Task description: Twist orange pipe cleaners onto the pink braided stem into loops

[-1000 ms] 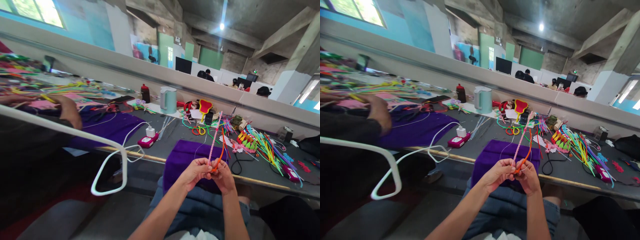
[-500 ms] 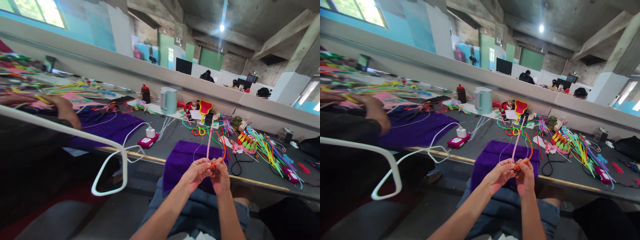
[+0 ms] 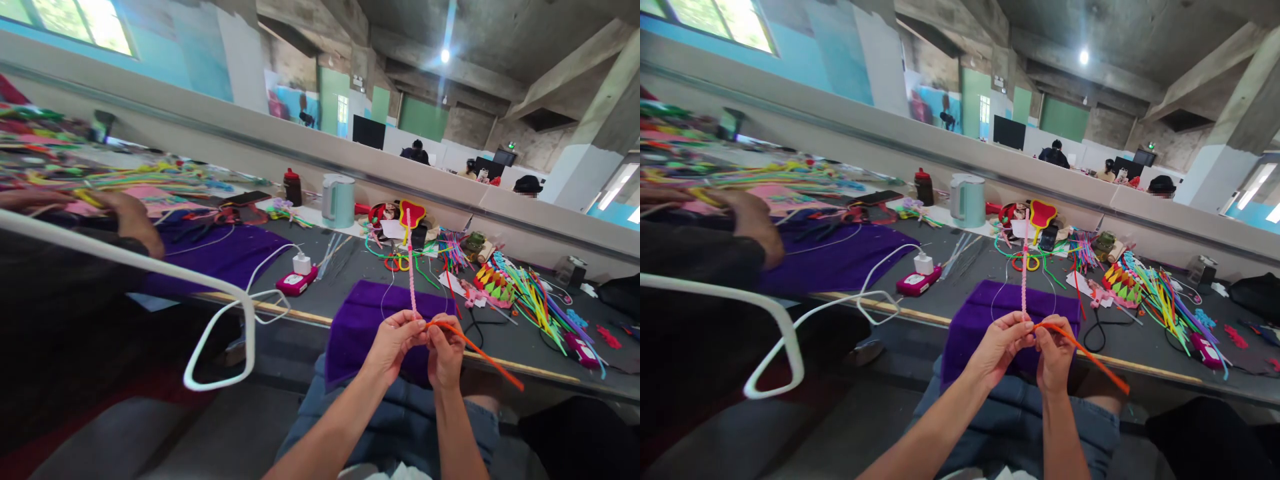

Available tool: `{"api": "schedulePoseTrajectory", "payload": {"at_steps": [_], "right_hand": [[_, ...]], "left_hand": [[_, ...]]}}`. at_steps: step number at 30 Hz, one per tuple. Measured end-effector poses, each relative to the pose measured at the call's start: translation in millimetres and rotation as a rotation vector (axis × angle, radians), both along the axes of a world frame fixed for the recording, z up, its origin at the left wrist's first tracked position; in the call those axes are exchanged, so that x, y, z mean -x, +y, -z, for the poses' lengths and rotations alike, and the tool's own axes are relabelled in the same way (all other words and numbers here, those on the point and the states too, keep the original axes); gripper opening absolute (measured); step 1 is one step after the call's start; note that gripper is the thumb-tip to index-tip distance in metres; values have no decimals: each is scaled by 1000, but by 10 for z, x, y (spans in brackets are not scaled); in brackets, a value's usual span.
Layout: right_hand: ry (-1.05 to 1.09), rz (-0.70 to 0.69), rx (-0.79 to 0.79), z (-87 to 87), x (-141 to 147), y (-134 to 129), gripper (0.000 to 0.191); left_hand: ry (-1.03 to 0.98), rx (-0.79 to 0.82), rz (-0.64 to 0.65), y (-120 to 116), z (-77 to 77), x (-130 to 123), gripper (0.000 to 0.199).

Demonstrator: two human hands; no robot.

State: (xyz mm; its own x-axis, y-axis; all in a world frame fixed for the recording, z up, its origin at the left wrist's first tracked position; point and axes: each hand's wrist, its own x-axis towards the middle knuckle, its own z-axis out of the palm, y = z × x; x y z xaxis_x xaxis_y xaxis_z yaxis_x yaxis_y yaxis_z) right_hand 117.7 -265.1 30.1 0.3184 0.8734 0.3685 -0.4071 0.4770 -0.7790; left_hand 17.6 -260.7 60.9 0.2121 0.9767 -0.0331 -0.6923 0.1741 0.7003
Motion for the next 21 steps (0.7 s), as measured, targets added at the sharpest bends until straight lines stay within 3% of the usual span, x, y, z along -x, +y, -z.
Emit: {"api": "schedulePoseTrajectory", "payload": {"at_steps": [5,16,21], "right_hand": [[-40,80,-12,1,-8,14,21],[78,141,26,35,55,54,24],[128,58,119,127,-2,128,22]], "left_hand": [[34,-56,-43,-26,-15,-27,26],[223,-201,-344,-7,82,-169,21],[216,-188,-267,86,134,-166,23]]}}
